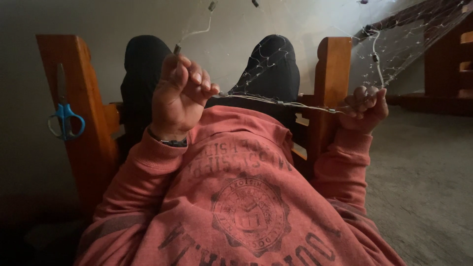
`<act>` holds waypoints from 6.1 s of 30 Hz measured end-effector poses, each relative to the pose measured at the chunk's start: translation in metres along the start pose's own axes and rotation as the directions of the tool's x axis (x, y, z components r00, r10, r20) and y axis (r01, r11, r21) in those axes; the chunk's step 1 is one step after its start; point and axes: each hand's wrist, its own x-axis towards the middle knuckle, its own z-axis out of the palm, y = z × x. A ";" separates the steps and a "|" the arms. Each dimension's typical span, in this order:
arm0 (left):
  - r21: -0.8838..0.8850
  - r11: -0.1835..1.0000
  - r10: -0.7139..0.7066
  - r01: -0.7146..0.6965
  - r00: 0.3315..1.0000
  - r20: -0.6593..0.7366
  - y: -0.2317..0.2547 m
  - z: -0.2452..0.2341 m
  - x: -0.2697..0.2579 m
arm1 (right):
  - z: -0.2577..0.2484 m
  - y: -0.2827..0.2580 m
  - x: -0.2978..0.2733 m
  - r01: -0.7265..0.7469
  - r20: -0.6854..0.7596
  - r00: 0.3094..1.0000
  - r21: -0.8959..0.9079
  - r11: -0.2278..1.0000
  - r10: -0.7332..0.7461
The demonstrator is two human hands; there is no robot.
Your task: Untangling and cutting a fishing net using scissors
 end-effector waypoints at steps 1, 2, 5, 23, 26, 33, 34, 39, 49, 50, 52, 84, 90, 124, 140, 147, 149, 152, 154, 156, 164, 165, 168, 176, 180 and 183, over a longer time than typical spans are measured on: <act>0.000 1.000 -0.002 0.002 1.000 -0.011 0.001 0.001 0.000 | 0.000 0.000 0.000 0.001 0.010 1.000 -0.001 1.000 -0.001; 0.000 1.000 -0.002 0.002 1.000 -0.011 0.001 0.001 0.000 | -0.001 0.000 0.000 0.001 0.010 1.000 -0.001 1.000 -0.001; 0.001 1.000 0.014 -0.014 1.000 0.001 0.000 -0.001 0.001 | -0.005 0.002 -0.002 0.005 0.008 1.000 -0.002 1.000 -0.005; 0.041 0.990 0.132 -0.136 0.988 0.076 0.033 -0.046 0.007 | -0.008 0.036 0.003 -0.015 0.296 0.955 0.016 1.000 0.009; 0.040 0.989 0.136 -0.139 0.988 0.079 0.034 -0.047 0.007 | -0.012 0.039 0.002 -0.019 0.297 0.955 0.051 0.999 0.003; 0.136 0.983 0.124 -0.121 0.992 -0.015 0.038 -0.044 0.005 | -0.014 0.040 0.002 -0.014 0.310 0.951 0.042 0.999 0.000; 0.170 0.978 0.127 -0.119 0.991 -0.038 0.039 -0.043 0.005 | -0.016 0.041 0.001 -0.030 0.304 0.953 0.055 0.998 0.012; 0.204 0.969 0.154 -0.138 0.986 -0.062 0.037 -0.049 0.005 | -0.012 0.041 0.004 -0.026 0.323 0.947 0.058 0.998 0.006; 0.224 0.965 0.162 -0.140 0.983 -0.083 0.038 -0.050 0.005 | -0.014 0.042 0.003 -0.034 0.289 0.957 0.060 0.998 0.015; 0.224 0.964 0.163 -0.140 0.983 -0.084 0.038 -0.050 0.005 | -0.014 0.042 0.003 -0.035 0.289 0.957 0.060 0.998 0.016; 0.206 0.969 0.157 -0.138 0.984 -0.082 0.037 -0.049 0.005 | -0.014 0.042 0.003 -0.033 0.281 0.960 0.073 0.997 0.012; 0.228 0.955 0.204 -0.188 0.978 -0.048 0.036 -0.045 0.005 | -0.019 0.042 0.002 -0.061 0.261 0.965 0.079 0.995 0.039; 0.217 0.960 0.191 -0.176 0.980 -0.050 0.038 -0.043 0.005 | -0.021 0.042 0.002 -0.058 0.247 0.968 0.061 0.996 0.042; 0.244 0.964 0.155 -0.108 0.971 -0.182 0.040 -0.029 0.006 | 0.090 0.077 -0.001 -0.184 -0.035 0.981 0.134 0.974 0.190; 0.207 0.975 0.099 -0.081 0.992 -0.077 0.044 -0.053 0.004 | 0.172 0.094 0.044 -0.142 0.117 0.982 -0.052 0.989 0.147; 0.107 0.994 0.024 -0.027 0.999 0.028 0.042 -0.048 0.002 | 0.175 0.099 0.053 -0.129 0.232 0.959 -0.151 0.980 0.162; 0.088 0.996 0.018 -0.022 0.999 0.047 0.044 -0.052 0.001 | 0.176 0.100 0.053 -0.135 0.231 0.959 -0.133 0.982 0.163; 0.054 0.998 0.019 -0.024 0.996 0.087 0.049 -0.056 0.000 | 0.174 0.101 0.052 -0.156 0.224 0.958 -0.106 0.982 0.176; 0.051 0.998 0.015 -0.020 0.996 0.087 0.053 -0.053 -0.001 | 0.173 0.101 0.051 -0.154 0.132 0.979 -0.021 0.988 0.155; 0.055 0.998 0.020 -0.025 0.995 0.096 0.056 -0.062 -0.001 | 0.160 0.107 0.051 -0.147 0.107 0.984 0.020 0.989 0.144; 0.067 0.995 0.060 -0.068 0.991 0.118 0.061 -0.070 -0.002 | 0.126 0.104 0.051 -0.069 -0.150 0.984 0.159 0.985 0.093; 0.078 0.994 0.063 -0.072 0.992 0.109 0.060 -0.068 -0.002 | 0.115 0.104 0.051 -0.101 -0.104 0.987 0.168 0.981 0.119; 0.090 0.993 0.072 -0.080 0.993 0.093 0.060 -0.062 -0.002 | 0.092 0.101 0.048 -0.143 -0.041 0.987 0.232 0.962 0.156; 0.079 0.992 0.093 -0.100 0.991 0.094 0.060 -0.059 -0.004 | 0.062 0.094 0.043 -0.159 0.060 0.987 0.296 0.942 0.148; 0.067 0.992 0.098 -0.106 0.988 0.117 0.061 -0.057 -0.004 | 0.059 0.092 0.041 -0.115 -0.028 0.992 0.233 0.966 0.125; 0.053 0.992 0.109 -0.117 0.985 0.135 0.062 -0.059 -0.003 | 0.058 0.088 0.040 -0.104 -0.045 0.992 0.215 0.971 0.117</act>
